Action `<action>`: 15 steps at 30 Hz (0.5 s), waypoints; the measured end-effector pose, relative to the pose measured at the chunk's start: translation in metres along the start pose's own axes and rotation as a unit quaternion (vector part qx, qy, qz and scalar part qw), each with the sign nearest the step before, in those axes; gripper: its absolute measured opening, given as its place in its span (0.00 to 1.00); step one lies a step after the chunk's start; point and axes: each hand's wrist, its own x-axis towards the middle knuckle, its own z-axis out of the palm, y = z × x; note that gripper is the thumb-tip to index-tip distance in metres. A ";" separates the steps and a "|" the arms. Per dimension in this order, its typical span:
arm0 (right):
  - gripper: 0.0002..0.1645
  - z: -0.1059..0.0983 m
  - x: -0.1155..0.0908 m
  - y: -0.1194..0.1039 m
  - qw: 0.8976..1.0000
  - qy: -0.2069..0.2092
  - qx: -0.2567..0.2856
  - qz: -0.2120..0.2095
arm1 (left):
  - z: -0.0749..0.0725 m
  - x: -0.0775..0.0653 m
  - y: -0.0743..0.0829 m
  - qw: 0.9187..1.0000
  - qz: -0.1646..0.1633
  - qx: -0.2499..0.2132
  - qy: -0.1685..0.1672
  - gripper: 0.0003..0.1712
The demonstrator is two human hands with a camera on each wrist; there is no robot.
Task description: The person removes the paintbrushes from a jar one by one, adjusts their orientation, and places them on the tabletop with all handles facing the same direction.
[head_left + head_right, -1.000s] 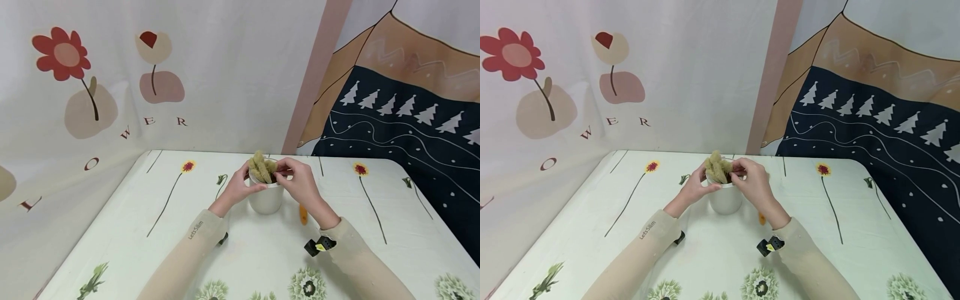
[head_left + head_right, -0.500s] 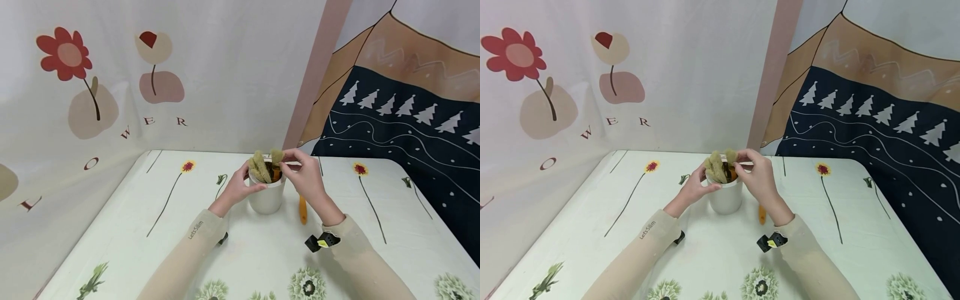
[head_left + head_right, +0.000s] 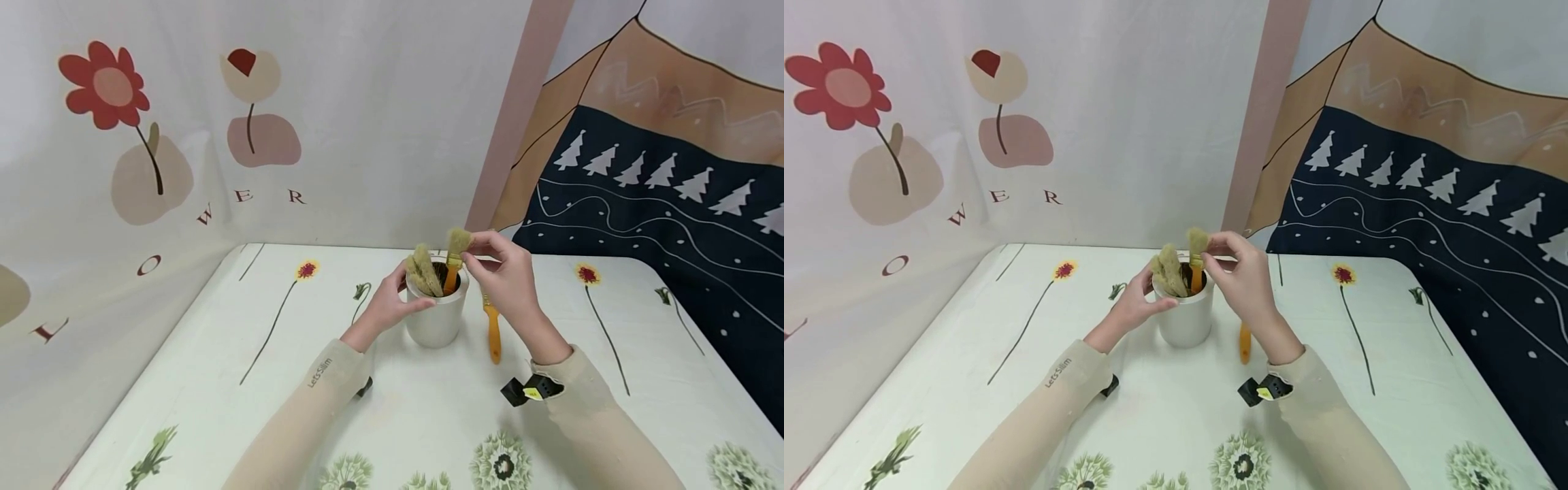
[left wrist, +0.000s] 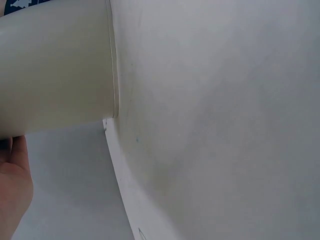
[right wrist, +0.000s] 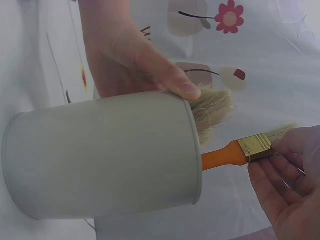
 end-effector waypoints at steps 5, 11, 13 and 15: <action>0.13 -0.006 0.003 -0.006 1.000 0.010 -0.002 0.008 | 0.000 0.000 0.001 1.000 0.001 -0.001 0.001 0.75; 0.12 -0.012 0.005 -0.010 1.000 0.022 -0.003 0.010 | 0.000 0.001 0.001 1.000 0.004 -0.004 0.000 0.75; 0.12 -0.014 0.006 -0.011 1.000 0.027 0.001 0.008 | 0.000 0.001 0.000 1.000 0.004 -0.005 0.000 0.75; 0.13 -0.016 0.006 -0.011 0.999 0.032 0.003 0.007 | 0.000 0.001 0.000 1.000 0.003 -0.005 -0.001 0.74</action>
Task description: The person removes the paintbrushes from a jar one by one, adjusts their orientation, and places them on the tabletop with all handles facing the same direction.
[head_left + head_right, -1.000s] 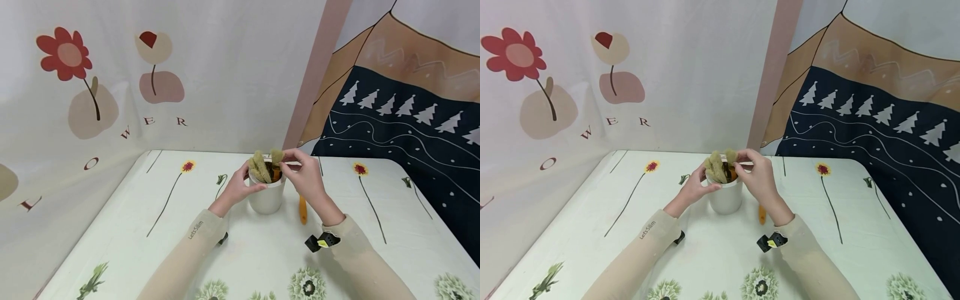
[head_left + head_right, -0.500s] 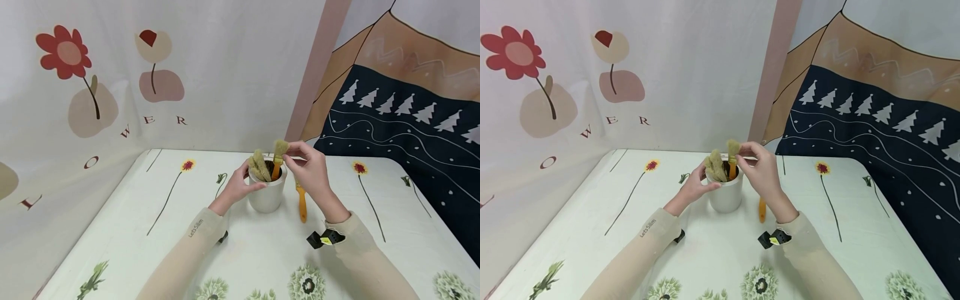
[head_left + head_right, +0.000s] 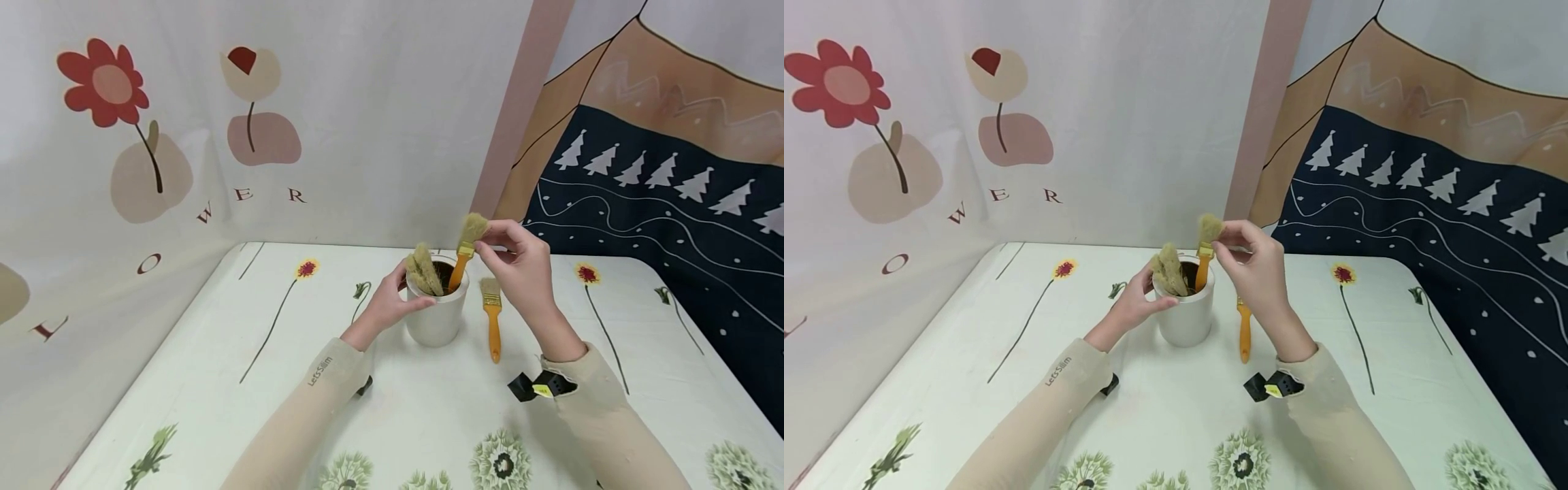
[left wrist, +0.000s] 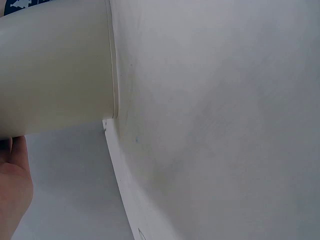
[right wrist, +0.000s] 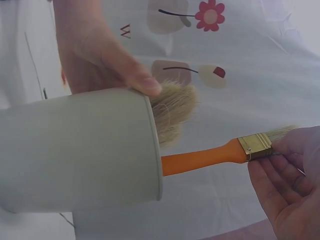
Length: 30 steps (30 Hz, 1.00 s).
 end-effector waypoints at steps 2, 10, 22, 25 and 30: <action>0.13 -0.002 0.001 -0.001 1.000 0.005 0.002 -0.001 | 0.000 0.000 0.000 1.000 0.000 0.001 -0.001 0.73; 0.13 -0.008 0.003 -0.004 1.000 0.026 0.010 -0.002 | 0.000 0.000 0.002 1.000 -0.013 0.001 0.000 0.77; 0.15 -0.020 0.008 -0.010 0.998 0.059 0.016 -0.002 | 0.000 0.000 0.001 1.000 -0.019 0.002 -0.001 0.78; 0.15 -0.024 0.009 -0.012 0.997 0.071 0.021 -0.001 | 0.000 -0.001 0.001 1.000 -0.017 0.002 0.000 0.77; 0.16 -0.032 0.012 -0.015 0.996 0.085 0.031 -0.005 | 0.000 -0.001 0.002 1.000 -0.007 0.001 0.002 0.76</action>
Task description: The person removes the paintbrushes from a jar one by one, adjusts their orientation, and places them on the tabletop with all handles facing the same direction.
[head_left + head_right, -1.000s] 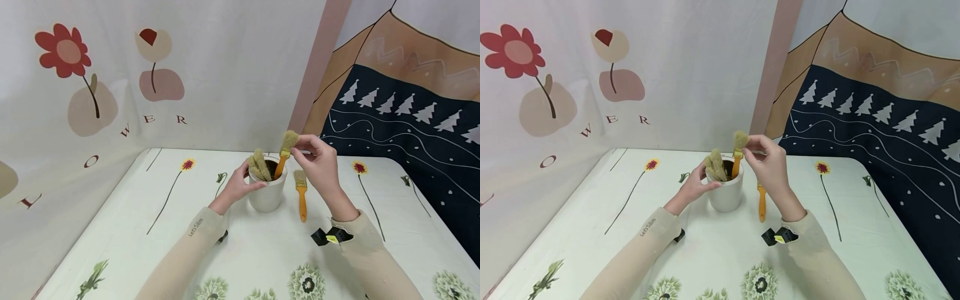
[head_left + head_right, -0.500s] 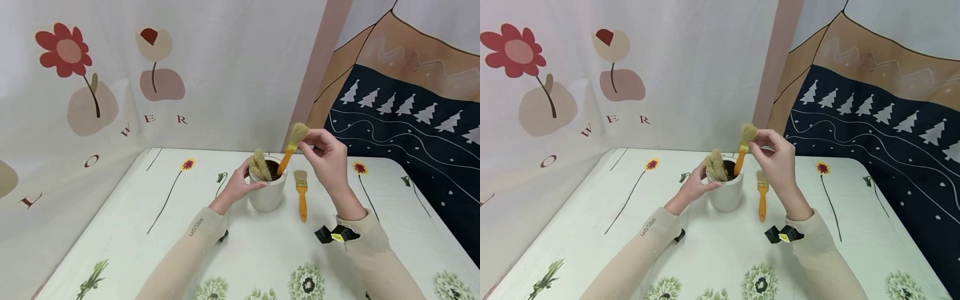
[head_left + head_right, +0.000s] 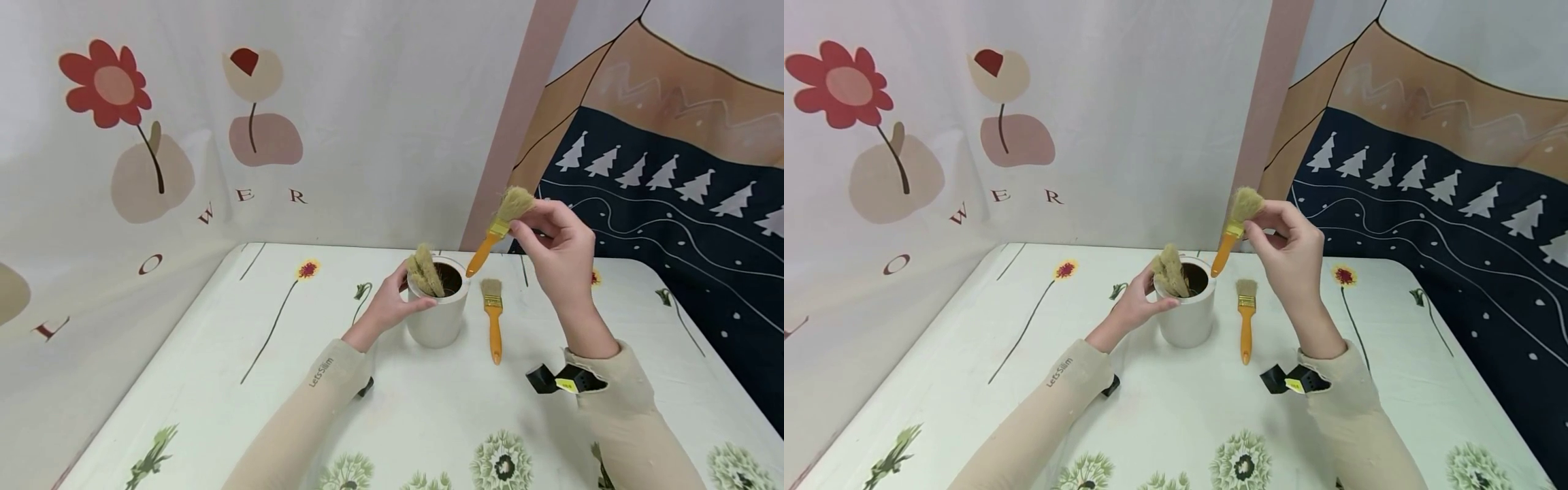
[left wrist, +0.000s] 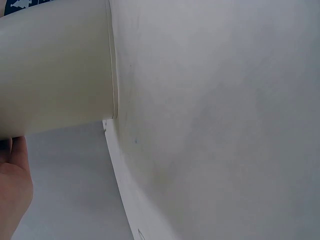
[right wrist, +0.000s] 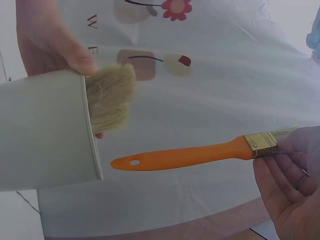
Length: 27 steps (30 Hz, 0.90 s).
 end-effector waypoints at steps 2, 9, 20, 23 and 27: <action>0.16 -0.002 0.001 0.000 1.000 0.003 0.003 -0.002 | 0.000 0.000 0.000 1.000 0.003 -0.001 0.001 0.76; 0.16 -0.010 0.001 0.004 1.000 0.009 -0.003 -0.004 | 0.001 -0.001 -0.002 1.000 0.011 -0.005 0.004 0.74; 0.15 -0.018 -0.001 0.014 1.000 0.013 -0.021 0.009 | 0.001 -0.001 -0.001 1.000 0.008 -0.005 0.006 0.75; 0.15 -0.020 -0.002 0.017 1.000 0.014 -0.025 0.014 | 0.001 -0.001 -0.001 1.000 0.006 -0.004 0.005 0.75; 0.15 -0.022 -0.003 0.020 0.999 0.014 -0.036 0.021 | 0.001 0.000 -0.002 1.000 0.009 -0.004 0.005 0.74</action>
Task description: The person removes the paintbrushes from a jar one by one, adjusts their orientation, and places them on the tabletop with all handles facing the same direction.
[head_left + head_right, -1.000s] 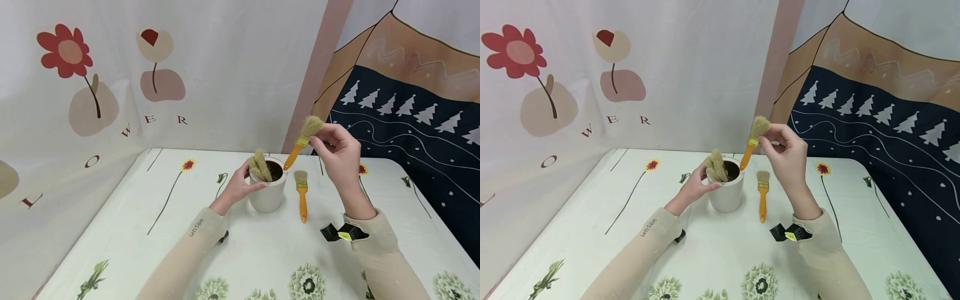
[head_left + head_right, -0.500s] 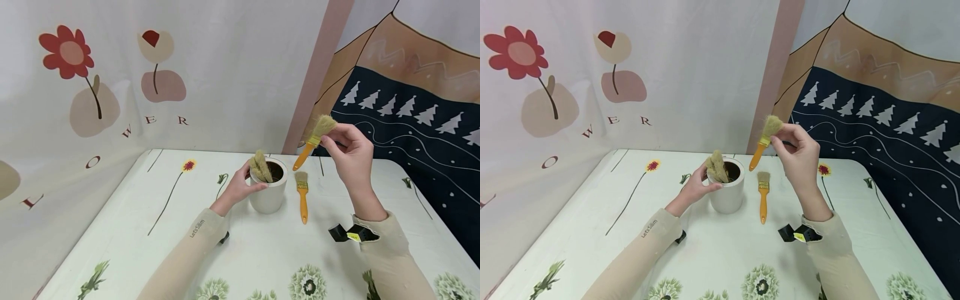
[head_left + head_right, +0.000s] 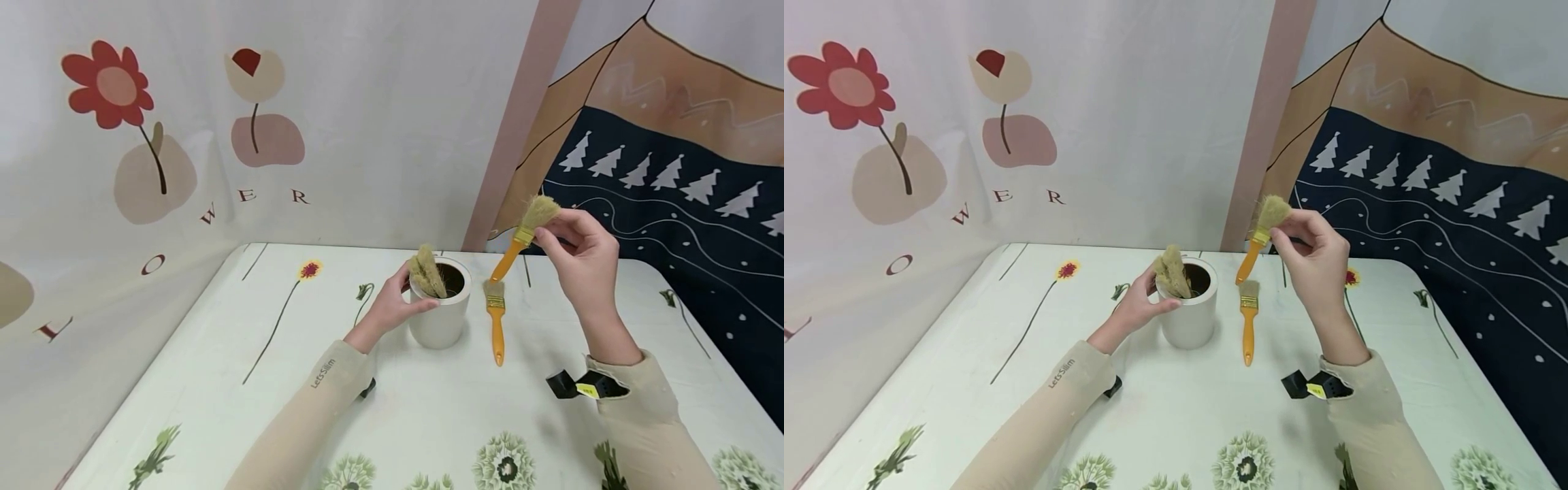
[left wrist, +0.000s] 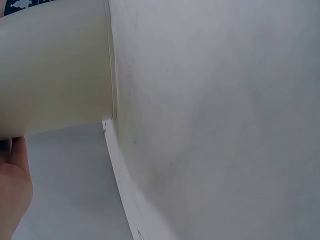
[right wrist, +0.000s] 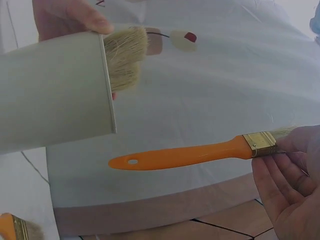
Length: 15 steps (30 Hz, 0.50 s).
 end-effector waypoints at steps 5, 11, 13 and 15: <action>0.15 -0.002 -0.003 0.005 1.000 -0.005 -0.015 0.012 | 0.000 0.000 -0.001 1.000 0.006 -0.002 0.002 0.74; 0.15 -0.003 -0.007 0.016 0.999 -0.011 -0.032 0.029 | 0.000 0.000 0.000 1.000 0.009 -0.002 0.003 0.74; 0.15 -0.004 -0.008 0.019 0.999 -0.012 -0.034 0.034 | 0.000 0.000 0.000 1.000 0.011 -0.003 0.002 0.74; 0.15 -0.004 -0.009 0.023 0.998 -0.015 -0.036 0.042 | 0.000 0.000 0.000 1.000 0.011 -0.003 0.002 0.74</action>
